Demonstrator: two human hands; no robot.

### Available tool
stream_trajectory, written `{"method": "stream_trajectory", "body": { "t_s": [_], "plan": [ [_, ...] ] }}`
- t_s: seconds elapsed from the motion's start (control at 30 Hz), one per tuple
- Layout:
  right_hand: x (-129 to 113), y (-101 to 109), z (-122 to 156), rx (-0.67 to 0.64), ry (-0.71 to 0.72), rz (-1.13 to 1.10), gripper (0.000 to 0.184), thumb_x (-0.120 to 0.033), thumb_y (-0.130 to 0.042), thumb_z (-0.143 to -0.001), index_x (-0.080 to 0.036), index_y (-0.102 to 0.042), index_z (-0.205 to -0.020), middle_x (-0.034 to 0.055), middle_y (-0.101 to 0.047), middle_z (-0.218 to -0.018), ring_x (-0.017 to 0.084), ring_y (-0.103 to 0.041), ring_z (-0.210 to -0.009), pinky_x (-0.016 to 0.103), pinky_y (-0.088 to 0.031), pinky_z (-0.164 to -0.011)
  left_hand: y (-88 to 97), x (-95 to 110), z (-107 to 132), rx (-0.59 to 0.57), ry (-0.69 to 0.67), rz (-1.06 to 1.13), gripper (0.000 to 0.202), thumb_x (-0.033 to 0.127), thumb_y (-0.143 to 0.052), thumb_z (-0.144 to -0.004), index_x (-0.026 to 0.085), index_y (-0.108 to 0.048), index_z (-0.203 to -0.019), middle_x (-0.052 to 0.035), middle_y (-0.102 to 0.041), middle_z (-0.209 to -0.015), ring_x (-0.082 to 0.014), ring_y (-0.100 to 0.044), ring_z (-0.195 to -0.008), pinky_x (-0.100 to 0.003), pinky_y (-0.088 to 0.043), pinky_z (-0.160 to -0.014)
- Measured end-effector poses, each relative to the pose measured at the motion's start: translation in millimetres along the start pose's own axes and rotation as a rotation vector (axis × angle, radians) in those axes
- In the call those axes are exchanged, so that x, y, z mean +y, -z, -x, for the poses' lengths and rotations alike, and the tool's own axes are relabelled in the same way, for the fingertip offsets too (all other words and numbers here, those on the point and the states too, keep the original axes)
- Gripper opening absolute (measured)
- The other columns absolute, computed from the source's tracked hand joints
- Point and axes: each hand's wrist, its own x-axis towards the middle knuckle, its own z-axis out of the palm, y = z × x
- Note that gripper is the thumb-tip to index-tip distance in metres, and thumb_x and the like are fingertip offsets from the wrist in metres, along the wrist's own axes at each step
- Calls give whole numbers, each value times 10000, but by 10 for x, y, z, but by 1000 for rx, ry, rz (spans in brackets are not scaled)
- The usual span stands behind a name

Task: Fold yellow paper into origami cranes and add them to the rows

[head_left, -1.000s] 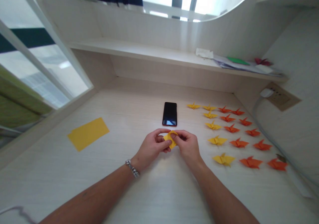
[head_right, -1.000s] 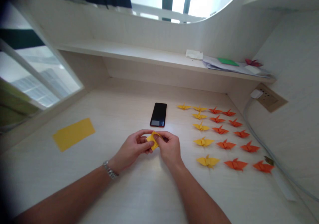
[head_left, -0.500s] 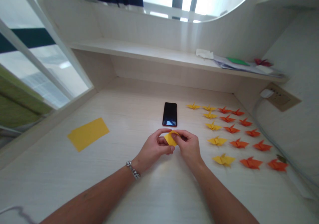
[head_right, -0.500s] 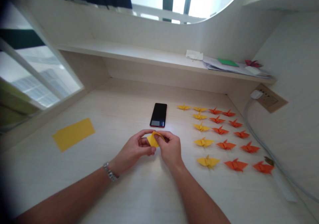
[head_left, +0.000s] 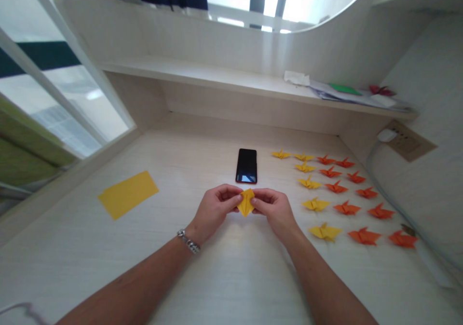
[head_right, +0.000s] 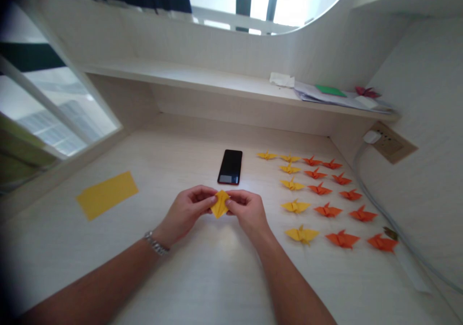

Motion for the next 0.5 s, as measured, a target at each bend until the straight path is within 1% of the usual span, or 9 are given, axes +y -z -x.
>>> {"method": "stream_trajectory", "body": {
  "t_s": [0.1,0.2,0.37,0.5],
  "plan": [
    [10,5,-3,13,-20,-26,282,-274,-736,-619,-153,-722,-874,74,-720,-792,206,-665,-721,335,-547,-660,-7,22,17,-25,3,-11,221,265,-698,-709,137,-658,-884,-43,-686,-747,-145,-624,-674,-234,-506,-590],
    [-10,-8,4,43,-52,-48,264,-248,-745,-588,-150,-729,-834,66,-719,-749,198,-664,-695,326,-547,-646,-11,37,25,-27,6,-22,199,255,-699,-703,141,-668,-862,-33,-680,-713,-137,-614,-647,-218,-493,-560],
    [-69,-30,24,79,-85,-85,197,-207,-740,-561,-158,-738,-751,51,-707,-693,163,-640,-623,261,-522,-551,-5,43,23,-11,23,33,185,222,-718,-665,138,-687,-827,-51,-686,-757,-152,-620,-668,-242,-499,-574],
    [-88,-22,36,42,-101,-152,194,-185,-749,-544,-162,-738,-737,45,-701,-690,141,-623,-589,238,-504,-526,-5,42,19,-8,51,128,134,182,-722,-649,138,-691,-772,-46,-676,-732,-154,-625,-671,-257,-502,-596]
  ]
}}
